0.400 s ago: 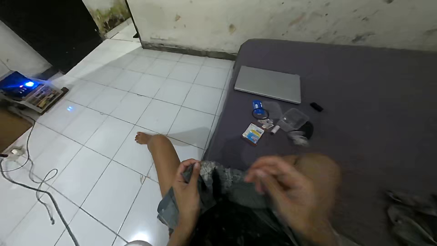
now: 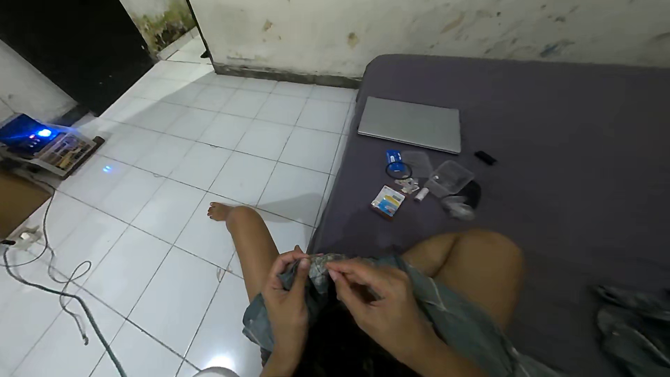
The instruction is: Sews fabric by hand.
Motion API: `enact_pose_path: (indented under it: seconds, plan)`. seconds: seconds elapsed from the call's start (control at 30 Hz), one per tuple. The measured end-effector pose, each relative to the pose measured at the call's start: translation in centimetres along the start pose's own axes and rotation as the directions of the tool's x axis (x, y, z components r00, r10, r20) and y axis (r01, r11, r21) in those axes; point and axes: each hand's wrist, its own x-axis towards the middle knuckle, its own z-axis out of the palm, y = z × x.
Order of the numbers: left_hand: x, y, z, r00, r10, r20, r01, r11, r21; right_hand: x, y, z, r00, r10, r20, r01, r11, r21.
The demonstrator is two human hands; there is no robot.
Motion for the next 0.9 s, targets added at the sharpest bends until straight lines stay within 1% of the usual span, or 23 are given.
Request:
enact_pose_path:
  seconds: [0.3,0.57,0.8,0.9]
  plan:
    - [0.02,0.17,-0.12,0.999,0.040,0.032,-0.040,0.999,-0.003,-0.03,-0.11,-0.07,1.000,-0.016,0.003,0.016,1.000,0.020]
    - [0.03,0.13,-0.13,0.999,0.033,0.030,-0.032,0.999,-0.009,0.01,0.07,-0.10,0.999,-0.038,0.004,0.038,0.999,0.007]
    - [0.22,-0.18,-0.56,0.980,0.135,0.143,-0.137,0.991,0.004,-0.04,-0.21,-0.02,0.999,-0.029,-0.016,0.029,1.000,-0.005]
    - [0.20,-0.25,-0.62,0.975,0.151,0.164,-0.154,0.988,0.004,-0.07,-0.33,0.28,0.999,-0.009,-0.033,0.009,1.000,0.002]
